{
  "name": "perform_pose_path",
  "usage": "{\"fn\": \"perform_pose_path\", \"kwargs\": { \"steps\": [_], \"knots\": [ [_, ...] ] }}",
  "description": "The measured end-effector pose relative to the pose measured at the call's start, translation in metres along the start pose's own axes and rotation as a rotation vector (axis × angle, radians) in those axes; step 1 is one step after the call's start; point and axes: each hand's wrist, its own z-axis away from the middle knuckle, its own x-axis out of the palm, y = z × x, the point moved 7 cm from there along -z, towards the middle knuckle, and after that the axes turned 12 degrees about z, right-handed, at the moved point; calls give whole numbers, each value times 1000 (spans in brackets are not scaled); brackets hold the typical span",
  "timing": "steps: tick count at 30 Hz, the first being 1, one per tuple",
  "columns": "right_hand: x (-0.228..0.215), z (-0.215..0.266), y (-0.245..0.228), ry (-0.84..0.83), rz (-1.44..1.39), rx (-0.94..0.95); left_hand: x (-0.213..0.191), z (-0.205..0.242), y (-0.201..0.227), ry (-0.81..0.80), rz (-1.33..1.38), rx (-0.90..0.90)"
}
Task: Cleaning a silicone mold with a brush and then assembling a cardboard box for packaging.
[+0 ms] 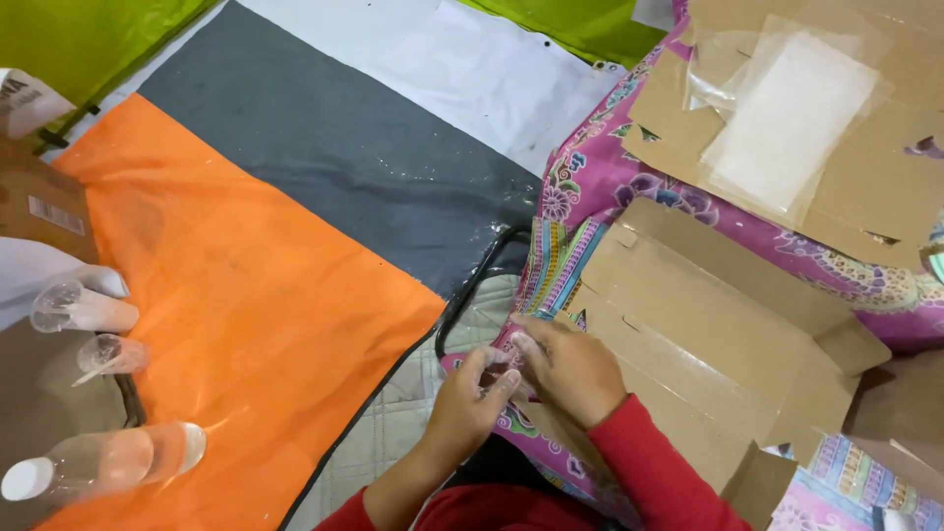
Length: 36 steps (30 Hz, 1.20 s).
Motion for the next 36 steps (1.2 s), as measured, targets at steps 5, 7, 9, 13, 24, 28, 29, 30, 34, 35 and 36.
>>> {"fn": "perform_pose_path", "kwargs": {
  "steps": [5,7,9,13,24,28,29,30,34,35,36],
  "knots": [
    [20,-2,4,-101,155,-3,9,24,7,-148,31,126],
    [15,14,16,-70,135,25,13,23,2,-153,-1,145],
    [10,31,32,-32,114,62,15,22,5,-167,-33,169],
    [13,67,71,56,-107,195,18,17,9,-237,-49,33],
    [35,93,97,249,-655,411,46,25,16,-199,-47,406],
    [32,91,93,251,-578,374,46,35,36,-120,-91,728],
    [30,91,91,246,-541,371,46,37,38,-96,-111,781],
    [28,90,90,248,-542,373,47,38,38,-98,-112,782],
    [21,86,88,231,-482,393,46,44,43,-74,-93,880],
    [19,85,87,236,-479,379,45,45,43,-68,-81,890],
    [18,86,88,238,-480,379,45,46,45,-68,-82,891]
  ]
}}
